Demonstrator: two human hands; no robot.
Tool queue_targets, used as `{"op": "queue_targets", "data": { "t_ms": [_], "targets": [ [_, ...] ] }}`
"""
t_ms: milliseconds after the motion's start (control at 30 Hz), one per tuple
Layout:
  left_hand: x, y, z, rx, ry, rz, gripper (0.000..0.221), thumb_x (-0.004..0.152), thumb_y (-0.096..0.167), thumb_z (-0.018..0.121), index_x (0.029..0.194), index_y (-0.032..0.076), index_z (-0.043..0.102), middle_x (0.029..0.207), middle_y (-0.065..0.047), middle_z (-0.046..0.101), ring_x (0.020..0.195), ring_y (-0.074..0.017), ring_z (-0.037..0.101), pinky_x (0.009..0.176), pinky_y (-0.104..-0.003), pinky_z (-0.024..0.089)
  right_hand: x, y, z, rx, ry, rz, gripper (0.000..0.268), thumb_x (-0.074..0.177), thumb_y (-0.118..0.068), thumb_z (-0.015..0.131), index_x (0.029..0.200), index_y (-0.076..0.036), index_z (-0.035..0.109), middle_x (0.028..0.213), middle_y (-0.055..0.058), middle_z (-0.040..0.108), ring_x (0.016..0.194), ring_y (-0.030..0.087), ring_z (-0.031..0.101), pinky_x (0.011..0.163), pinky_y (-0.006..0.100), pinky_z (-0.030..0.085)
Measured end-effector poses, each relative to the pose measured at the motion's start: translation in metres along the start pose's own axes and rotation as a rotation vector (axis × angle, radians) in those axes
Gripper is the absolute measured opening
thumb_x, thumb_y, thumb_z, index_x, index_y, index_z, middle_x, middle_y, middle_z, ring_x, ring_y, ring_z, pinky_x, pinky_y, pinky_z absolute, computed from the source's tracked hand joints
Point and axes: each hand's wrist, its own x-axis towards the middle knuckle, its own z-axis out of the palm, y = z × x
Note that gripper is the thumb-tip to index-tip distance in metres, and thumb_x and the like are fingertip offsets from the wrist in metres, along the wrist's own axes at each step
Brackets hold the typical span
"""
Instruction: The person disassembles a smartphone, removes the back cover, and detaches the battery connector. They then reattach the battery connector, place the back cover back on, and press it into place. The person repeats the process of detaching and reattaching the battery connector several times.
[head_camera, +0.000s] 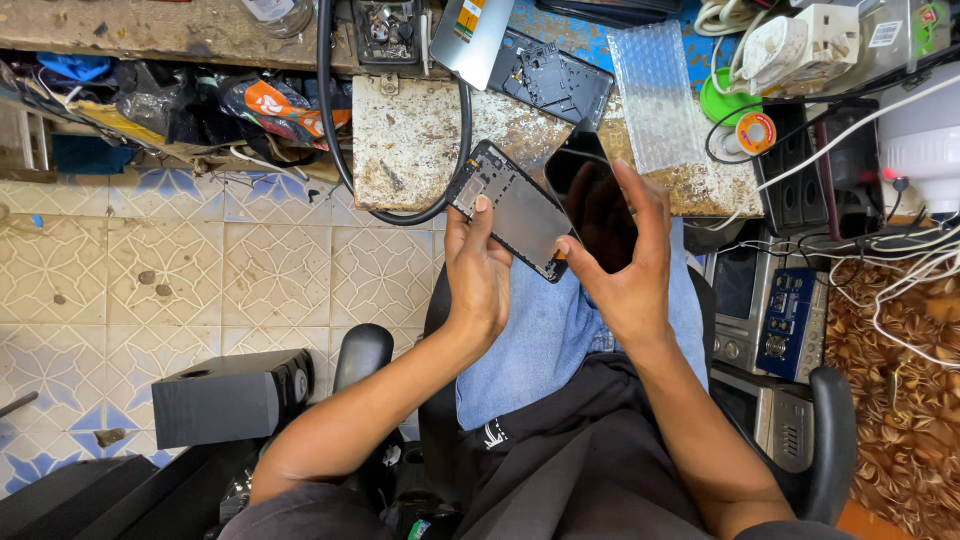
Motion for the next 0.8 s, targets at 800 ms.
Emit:
{"op": "queue_targets", "data": {
  "t_ms": [800],
  "targets": [
    [0.015, -0.043, -0.031, -0.001, -0.019, 0.064, 0.023, 0.107, 0.026, 0.054, 0.124, 0.01, 0.051, 0.103, -0.003, 0.062, 0.1, -0.0147, 0.067, 0.088, -0.034, 0.059, -0.009, 0.011, 0.027, 0.075, 0.011, 0.172, 0.083, 0.089, -0.024, 0.084, 0.157, -0.012, 0.038, 0.138, 0.013, 0.047, 0.123, 0.024, 0.047, 0.1, 0.04, 0.034]
  ]
}}
